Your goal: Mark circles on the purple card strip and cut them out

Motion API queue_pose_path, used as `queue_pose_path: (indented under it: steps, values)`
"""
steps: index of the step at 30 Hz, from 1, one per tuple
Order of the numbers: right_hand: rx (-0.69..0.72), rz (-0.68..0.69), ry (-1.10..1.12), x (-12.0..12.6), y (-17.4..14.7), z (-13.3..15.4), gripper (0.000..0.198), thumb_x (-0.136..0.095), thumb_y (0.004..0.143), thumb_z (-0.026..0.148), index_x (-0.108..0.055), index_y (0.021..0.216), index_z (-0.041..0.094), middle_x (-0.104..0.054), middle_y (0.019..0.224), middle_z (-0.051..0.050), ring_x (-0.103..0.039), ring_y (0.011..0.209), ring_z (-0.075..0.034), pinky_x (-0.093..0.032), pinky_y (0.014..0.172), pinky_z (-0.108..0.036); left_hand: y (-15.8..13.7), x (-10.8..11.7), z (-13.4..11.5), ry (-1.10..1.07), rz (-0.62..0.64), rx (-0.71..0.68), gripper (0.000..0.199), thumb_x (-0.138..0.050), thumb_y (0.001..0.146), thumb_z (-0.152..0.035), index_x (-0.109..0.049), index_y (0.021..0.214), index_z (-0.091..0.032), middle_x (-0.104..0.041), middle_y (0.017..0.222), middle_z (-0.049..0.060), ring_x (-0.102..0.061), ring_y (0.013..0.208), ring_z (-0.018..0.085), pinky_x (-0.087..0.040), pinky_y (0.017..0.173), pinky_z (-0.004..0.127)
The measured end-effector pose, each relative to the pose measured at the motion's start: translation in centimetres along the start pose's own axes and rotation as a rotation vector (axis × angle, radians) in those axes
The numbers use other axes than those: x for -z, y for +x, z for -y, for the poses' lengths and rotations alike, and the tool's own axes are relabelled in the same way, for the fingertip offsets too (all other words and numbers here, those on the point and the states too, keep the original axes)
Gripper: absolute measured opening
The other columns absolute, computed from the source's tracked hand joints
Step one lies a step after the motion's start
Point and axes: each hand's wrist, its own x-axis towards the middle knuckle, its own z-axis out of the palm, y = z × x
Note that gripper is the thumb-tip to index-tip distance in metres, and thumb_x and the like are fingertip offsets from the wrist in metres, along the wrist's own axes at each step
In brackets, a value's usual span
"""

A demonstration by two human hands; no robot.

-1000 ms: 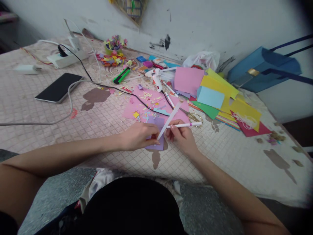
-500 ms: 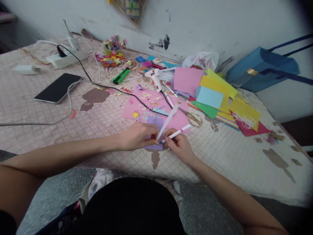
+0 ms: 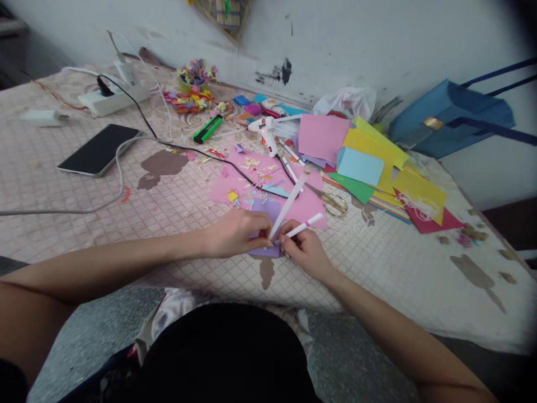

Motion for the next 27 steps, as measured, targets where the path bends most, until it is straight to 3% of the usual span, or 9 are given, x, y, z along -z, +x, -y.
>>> queue_pose_path:
  steps: [5, 27]
  values:
    - [0.007, 0.02, -0.016, 0.0, 0.01, -0.03, 0.012, -0.053, 0.086, 0.03, -0.055, 0.08, 0.02, -0.054, 0.063, 0.002, -0.052, 0.056, -0.013, -0.042, 0.053, -0.025, 0.06, -0.04, -0.03, -0.02, 0.029, 0.011, 0.012, -0.06, 0.09, -0.022, -0.067, 0.095, -0.013, -0.067, 0.091, 0.005, -0.063, 0.078, 0.013, -0.045, 0.07, 0.022]
    - [0.018, 0.041, -0.082, -0.11, 0.46, -0.18, 0.011, -0.05, 0.088, 0.028, -0.056, 0.082, 0.02, -0.059, 0.071, -0.001, -0.056, 0.061, -0.014, -0.042, 0.055, -0.026, 0.0, 0.16, -0.25, -0.042, 0.017, 0.007, 0.009, -0.059, 0.09, -0.02, -0.066, 0.088, -0.014, -0.066, 0.087, 0.003, -0.06, 0.073, 0.011, -0.044, 0.067, 0.021]
